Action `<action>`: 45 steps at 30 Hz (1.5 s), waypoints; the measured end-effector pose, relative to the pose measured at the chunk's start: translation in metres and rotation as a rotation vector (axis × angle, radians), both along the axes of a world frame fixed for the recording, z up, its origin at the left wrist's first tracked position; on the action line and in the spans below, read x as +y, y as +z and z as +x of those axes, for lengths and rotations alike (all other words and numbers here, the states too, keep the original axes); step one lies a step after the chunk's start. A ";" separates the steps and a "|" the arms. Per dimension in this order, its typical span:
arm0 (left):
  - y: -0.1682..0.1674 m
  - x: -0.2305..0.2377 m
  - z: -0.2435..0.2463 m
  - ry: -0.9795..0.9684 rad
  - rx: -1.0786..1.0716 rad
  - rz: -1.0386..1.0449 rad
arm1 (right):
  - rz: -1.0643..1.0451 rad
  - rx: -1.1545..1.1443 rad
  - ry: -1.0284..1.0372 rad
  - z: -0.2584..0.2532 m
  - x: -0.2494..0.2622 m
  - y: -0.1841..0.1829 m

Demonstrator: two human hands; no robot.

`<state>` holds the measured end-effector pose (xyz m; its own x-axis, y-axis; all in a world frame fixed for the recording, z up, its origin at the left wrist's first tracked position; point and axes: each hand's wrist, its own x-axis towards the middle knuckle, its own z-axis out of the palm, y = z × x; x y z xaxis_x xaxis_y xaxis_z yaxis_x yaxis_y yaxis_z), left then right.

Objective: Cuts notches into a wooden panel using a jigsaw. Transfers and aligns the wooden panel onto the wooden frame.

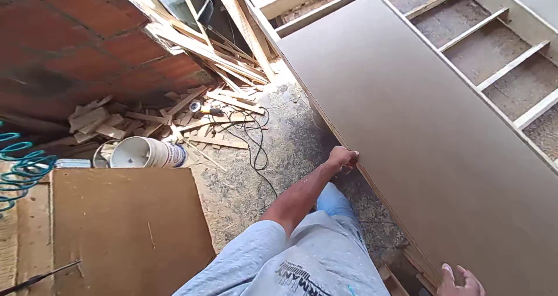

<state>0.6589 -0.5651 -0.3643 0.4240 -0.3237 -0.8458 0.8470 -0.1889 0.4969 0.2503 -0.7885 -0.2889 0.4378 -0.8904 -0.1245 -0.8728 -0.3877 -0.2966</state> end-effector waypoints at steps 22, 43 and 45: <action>0.031 0.224 0.382 0.247 -0.661 0.526 | 0.000 -0.171 0.593 0.489 0.111 -0.069; 0.022 0.232 0.610 -1.026 -1.403 0.304 | -0.147 0.218 -0.191 0.681 0.261 -0.093; 0.027 0.177 0.635 -1.018 -1.467 0.202 | -0.193 0.216 -0.193 0.681 0.261 -0.099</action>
